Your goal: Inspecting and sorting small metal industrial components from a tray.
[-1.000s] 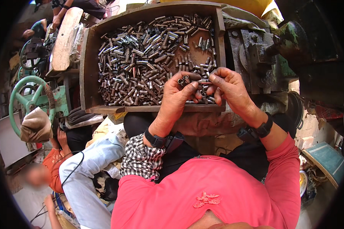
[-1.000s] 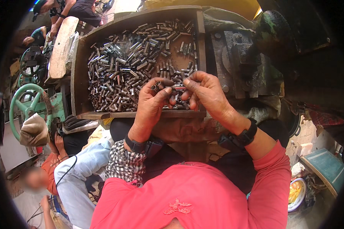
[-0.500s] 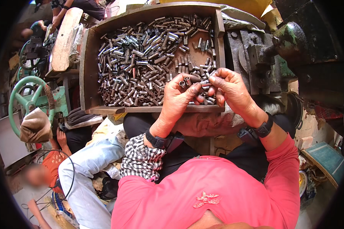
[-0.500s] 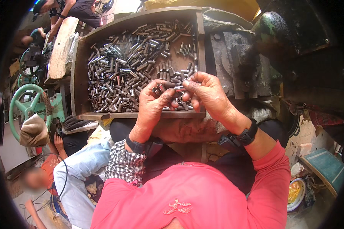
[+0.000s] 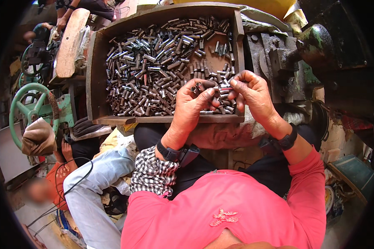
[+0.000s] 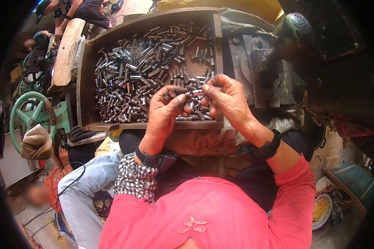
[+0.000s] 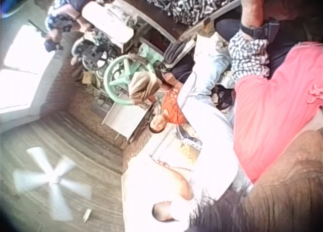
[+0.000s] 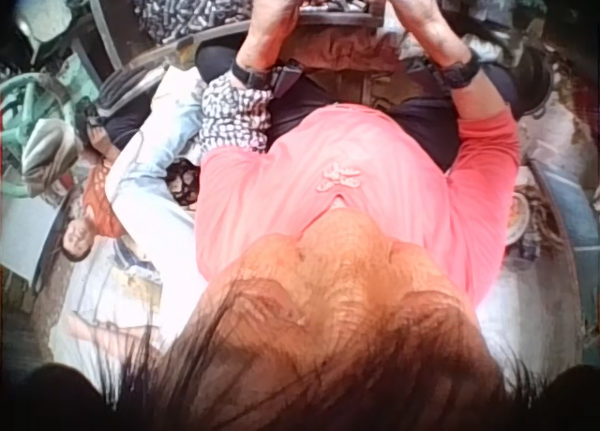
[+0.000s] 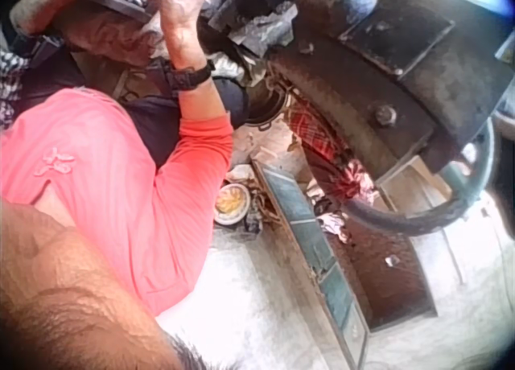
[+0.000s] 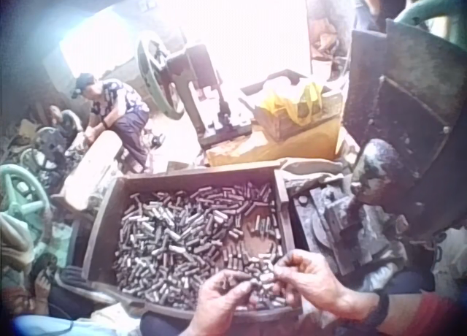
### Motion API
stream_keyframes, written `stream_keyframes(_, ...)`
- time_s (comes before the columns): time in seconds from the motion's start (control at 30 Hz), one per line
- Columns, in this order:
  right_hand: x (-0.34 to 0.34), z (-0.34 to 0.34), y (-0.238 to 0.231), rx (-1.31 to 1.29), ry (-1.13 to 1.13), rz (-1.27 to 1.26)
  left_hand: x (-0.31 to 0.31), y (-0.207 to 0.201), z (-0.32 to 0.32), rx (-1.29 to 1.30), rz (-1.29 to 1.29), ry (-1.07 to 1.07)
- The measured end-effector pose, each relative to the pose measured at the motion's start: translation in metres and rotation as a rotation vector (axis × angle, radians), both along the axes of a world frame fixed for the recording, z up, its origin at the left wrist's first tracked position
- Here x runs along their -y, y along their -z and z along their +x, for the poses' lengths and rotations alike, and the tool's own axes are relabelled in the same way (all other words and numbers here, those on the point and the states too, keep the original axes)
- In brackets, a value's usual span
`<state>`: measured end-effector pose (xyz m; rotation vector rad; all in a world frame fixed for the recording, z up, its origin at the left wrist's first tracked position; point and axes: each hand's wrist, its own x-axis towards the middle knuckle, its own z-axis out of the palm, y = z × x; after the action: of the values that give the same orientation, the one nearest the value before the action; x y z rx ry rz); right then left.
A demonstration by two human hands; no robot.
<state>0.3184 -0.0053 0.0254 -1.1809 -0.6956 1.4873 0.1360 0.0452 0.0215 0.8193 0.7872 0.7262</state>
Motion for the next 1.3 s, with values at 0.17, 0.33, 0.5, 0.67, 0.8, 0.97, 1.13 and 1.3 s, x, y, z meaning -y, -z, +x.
stream_keyframes(0.17, 0.002, -0.002, 0.0, -0.07, -0.023, -0.049, 0.0, 0.002, 0.001, -0.026, 0.016, 0.025)
stream_keyframes(0.33, 0.002, -0.003, -0.001, -0.099, -0.036, -0.065, 0.0, 0.003, 0.001, -0.014, -0.013, 0.048)
stream_keyframes(0.5, 0.001, -0.001, 0.002, -0.088, -0.061, -0.065, 0.0, 0.0, 0.001, -0.05, -0.007, 0.063)
stream_keyframes(0.67, 0.001, 0.003, 0.002, -0.185, -0.147, -0.135, 0.0, -0.003, -0.001, -0.12, 0.081, 0.154)
stream_keyframes(0.8, 0.003, 0.004, -0.001, -0.199, -0.176, -0.115, 0.003, -0.005, -0.001, -0.134, 0.096, 0.184)
stream_keyframes(0.97, 0.009, -0.003, -0.004, -0.131, -0.125, -0.034, 0.006, -0.004, 0.0, -0.172, 0.227, 0.19)
stream_keyframes(1.13, 0.003, 0.0, -0.003, -0.126, -0.088, -0.043, -0.002, 0.001, 0.001, -0.047, 0.089, 0.22)
stream_keyframes(1.3, 0.004, 0.0, -0.003, -0.13, -0.087, -0.019, -0.006, 0.005, 0.0, 0.111, -0.06, 0.214)
